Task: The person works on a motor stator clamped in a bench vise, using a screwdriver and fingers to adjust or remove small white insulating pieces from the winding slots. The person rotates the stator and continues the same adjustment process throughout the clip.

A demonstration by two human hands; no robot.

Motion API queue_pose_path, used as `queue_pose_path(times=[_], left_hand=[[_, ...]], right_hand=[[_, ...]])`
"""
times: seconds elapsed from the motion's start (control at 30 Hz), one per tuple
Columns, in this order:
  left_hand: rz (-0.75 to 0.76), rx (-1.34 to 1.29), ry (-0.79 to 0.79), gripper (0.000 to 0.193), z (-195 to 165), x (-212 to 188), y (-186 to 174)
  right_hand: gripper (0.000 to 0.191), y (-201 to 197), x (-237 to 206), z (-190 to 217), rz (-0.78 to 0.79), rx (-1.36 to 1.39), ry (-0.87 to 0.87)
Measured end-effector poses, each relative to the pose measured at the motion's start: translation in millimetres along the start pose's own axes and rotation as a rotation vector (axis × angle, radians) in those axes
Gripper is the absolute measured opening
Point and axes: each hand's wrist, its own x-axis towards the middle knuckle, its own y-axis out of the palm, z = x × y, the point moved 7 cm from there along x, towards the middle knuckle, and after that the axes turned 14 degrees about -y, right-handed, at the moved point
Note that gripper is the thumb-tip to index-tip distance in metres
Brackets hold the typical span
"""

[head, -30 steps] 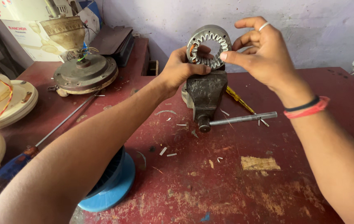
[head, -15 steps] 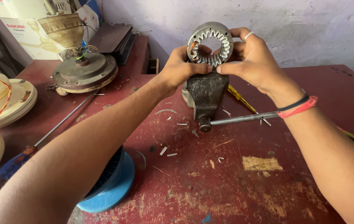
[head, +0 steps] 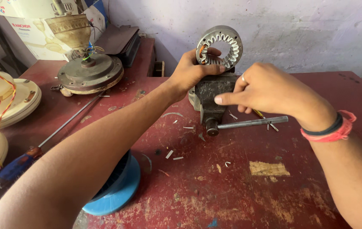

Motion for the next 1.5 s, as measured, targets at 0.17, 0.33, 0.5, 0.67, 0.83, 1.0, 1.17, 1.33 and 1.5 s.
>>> queue_pose_path(times=[0.17,0.33,0.5,0.67,0.83,1.0,1.17,1.33,1.5], left_hand=[[0.020,0.022,0.017,0.047,0.6,-1.0,-0.9],[0.041,0.002,0.023,0.044,3.1,2.5,-1.9],[0.028,0.016,0.049,0.045,3.1,6.4,-2.4],[-0.048,0.007,0.018,0.047,4.1,9.9,-2.1],[-0.096,0.002,-0.003,0.050,2.0,7.4,-0.6],[-0.059,-0.041,-0.033,0.050,-4.3,0.5,-0.9],[-0.044,-0.046,-0.089,0.063,-4.1,-4.9,3.1],[-0.066,0.033,0.018,0.074,-5.4,-2.9,6.2],[-0.035,0.023,0.028,0.065,1.8,6.0,2.3]], right_hand=[[0.034,6.0,-3.4,5.5,0.092,0.021,-0.056],[0.029,2.0,-9.9,9.5,0.144,-0.066,-0.067],[0.026,9.1,-19.8,13.6,0.311,-0.121,-0.009],[0.024,9.8,-21.2,21.7,0.331,-0.132,-0.030],[0.025,7.6,-22.0,25.2,0.341,-0.134,0.001],[0.026,2.3,-26.1,27.1,0.346,-0.126,0.008],[0.025,3.9,-27.7,29.8,0.361,-0.145,-0.025],[0.022,5.5,-28.2,29.8,0.381,-0.213,-0.127],[0.018,-22.2,-13.9,13.9,-0.067,0.229,-0.240]])
